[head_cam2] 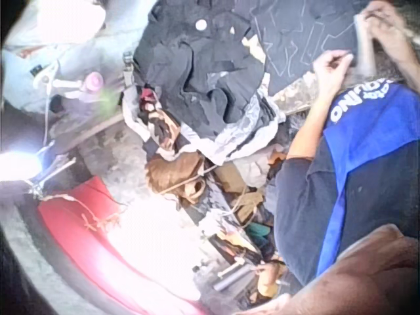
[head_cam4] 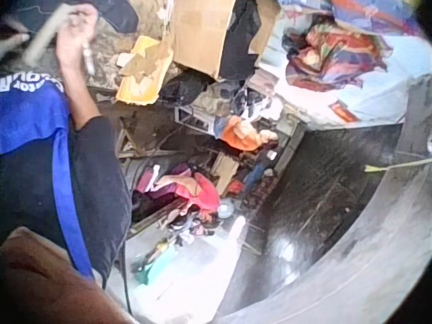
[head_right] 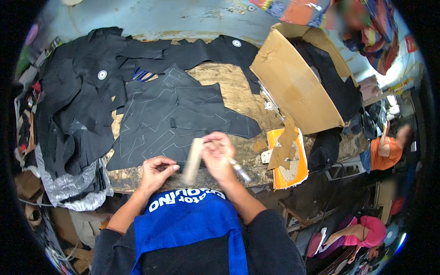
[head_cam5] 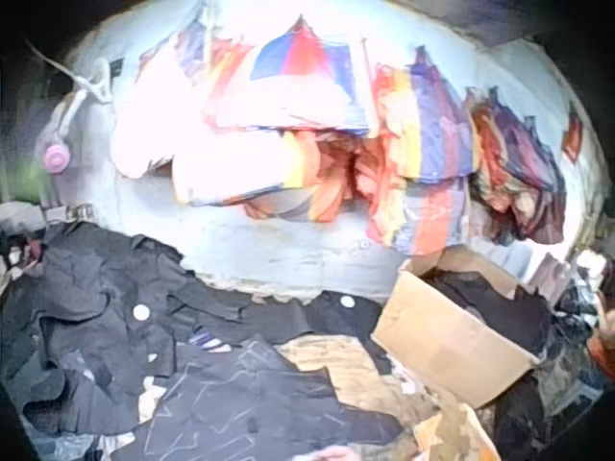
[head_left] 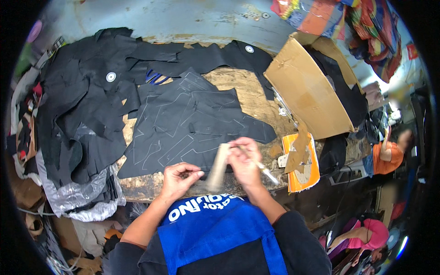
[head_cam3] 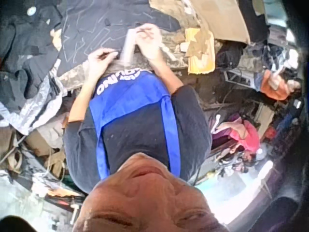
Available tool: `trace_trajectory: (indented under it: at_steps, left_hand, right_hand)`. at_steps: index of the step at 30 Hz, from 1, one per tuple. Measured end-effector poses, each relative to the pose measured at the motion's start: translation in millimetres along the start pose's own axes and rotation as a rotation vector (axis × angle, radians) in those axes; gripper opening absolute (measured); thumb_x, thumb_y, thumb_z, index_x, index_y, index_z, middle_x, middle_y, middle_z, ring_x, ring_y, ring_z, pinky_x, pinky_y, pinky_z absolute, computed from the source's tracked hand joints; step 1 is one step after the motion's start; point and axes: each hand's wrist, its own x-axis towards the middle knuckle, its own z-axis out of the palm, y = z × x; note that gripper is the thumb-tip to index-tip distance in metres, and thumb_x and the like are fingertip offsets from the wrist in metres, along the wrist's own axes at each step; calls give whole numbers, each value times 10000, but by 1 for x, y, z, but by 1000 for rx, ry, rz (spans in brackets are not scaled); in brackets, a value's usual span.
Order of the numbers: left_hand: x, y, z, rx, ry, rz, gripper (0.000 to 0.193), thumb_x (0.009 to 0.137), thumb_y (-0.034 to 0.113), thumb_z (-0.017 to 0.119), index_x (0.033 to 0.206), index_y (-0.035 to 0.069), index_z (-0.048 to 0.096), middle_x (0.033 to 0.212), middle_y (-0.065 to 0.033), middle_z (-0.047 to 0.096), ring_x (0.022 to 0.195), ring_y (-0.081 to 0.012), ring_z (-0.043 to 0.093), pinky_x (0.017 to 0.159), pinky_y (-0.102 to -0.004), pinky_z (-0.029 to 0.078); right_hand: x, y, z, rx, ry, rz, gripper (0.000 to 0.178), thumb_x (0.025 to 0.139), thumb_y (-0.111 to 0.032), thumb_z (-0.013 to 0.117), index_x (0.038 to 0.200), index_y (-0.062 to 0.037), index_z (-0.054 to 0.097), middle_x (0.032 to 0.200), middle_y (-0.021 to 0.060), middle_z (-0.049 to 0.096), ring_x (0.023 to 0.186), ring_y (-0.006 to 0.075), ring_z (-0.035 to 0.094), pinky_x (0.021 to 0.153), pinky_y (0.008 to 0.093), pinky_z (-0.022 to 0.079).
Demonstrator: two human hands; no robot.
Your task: The person lays black fabric flat on a work table, places cardboard pattern pieces on top, and uses a white marking pen to trace the pattern outlines onto the fabric. The person repositions the pattern pieces and continues tracing additional sections of the fabric.
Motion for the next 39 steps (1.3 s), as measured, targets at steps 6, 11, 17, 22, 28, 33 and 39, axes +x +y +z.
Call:
trace_trajectory:
  at_steps: [6, 11, 17, 22, 28, 33, 39]
  left_hand:
    - [25, 3, 13, 783, -231, 414, 532, 666, 317, 787, 1113, 73, 629, 1179, -128, 572, 1174, -286, 478, 977, -511, 332]
    - [32, -11, 24, 1277, -372, 235, 754, 765, 582, 595, 1368, 163, 423, 1496, -105, 246, 1398, -313, 159, 996, -716, 88]
    - [37, -20, 33, 1331, -283, 227, 735, 785, 559, 586, 1390, 191, 387, 1495, -103, 242, 1399, -315, 147, 989, -724, 67]
    - [37, -22, 31, 1365, -287, 251, 696, 793, 538, 590, 1377, 205, 413, 1498, -102, 231, 1396, -317, 152, 991, -722, 64]
    - [34, -22, 31, 1331, -262, 290, 656, 797, 523, 590, 1348, 192, 458, 1481, -119, 277, 1388, -321, 187, 1017, -694, 46]
    - [33, -18, 31, 1305, -278, 256, 657, 802, 509, 589, 1350, 172, 454, 1489, -125, 263, 1394, -321, 173, 1030, -678, 31]
    - [32, -17, 33, 1281, -258, 269, 674, 777, 498, 623, 1339, 159, 468, 1480, -122, 281, 1390, -321, 182, 1027, -680, 22]
  right_hand:
    - [21, -95, -128, -401, 485, -69, 267, 752, 79, 576, 1002, -6, 537, 916, 80, 603, 778, 113, 600, 698, 247, 510]
    - [9, -113, -155, -1316, 498, -168, 169, 853, -113, 575, 961, 15, 603, 857, 183, 643, 826, 310, 625, 740, 379, 479]
    - [-9, -65, -132, -1763, -134, -73, 159, 759, -79, 580, 898, -17, 626, 970, 196, 646, 1038, 325, 572, 939, 445, 390]
    - [-11, -37, -125, -1981, -140, -212, 189, 780, -86, 515, 902, 4, 629, 926, 224, 637, 1055, 366, 557, 1001, 506, 325]
    - [-26, -20, -111, -1757, -156, -236, 129, 705, -57, 559, 824, -23, 597, 864, 201, 628, 1001, 335, 576, 963, 490, 371]
    - [-27, -7, -106, -1665, -57, -357, 133, 681, -42, 576, 812, -26, 581, 730, 176, 594, 851, 343, 591, 903, 478, 407]
    - [-26, -11, -108, -1613, -64, -458, 230, 691, -8, 582, 921, -15, 594, 721, 142, 551, 739, 321, 576, 802, 449, 455]
